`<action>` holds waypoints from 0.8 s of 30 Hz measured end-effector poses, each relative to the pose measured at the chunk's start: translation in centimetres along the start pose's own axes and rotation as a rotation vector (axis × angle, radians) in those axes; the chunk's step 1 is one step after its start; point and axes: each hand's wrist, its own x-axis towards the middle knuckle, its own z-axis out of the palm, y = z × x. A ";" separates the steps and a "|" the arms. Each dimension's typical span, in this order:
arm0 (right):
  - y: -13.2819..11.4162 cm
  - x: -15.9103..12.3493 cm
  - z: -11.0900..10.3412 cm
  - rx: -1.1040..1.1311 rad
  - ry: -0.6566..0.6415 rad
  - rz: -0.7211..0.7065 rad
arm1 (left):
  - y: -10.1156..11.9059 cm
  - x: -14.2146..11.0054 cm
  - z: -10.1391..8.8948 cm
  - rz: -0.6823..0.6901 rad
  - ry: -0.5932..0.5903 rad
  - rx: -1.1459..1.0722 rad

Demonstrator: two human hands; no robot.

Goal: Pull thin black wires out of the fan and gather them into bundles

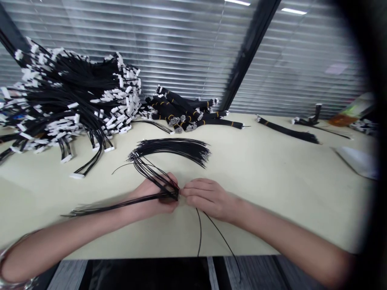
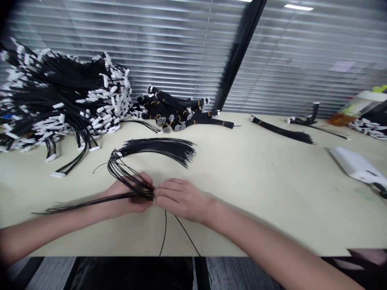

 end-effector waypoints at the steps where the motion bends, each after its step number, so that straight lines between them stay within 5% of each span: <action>1: 0.1 0.0 0.0 0.017 0.004 -0.009 | 0.0 -0.1 0.0 -0.010 -0.008 -0.031; 24: 0.8 -0.8 0.3 0.068 -0.181 0.068 | -0.5 0.1 0.1 0.078 0.013 0.023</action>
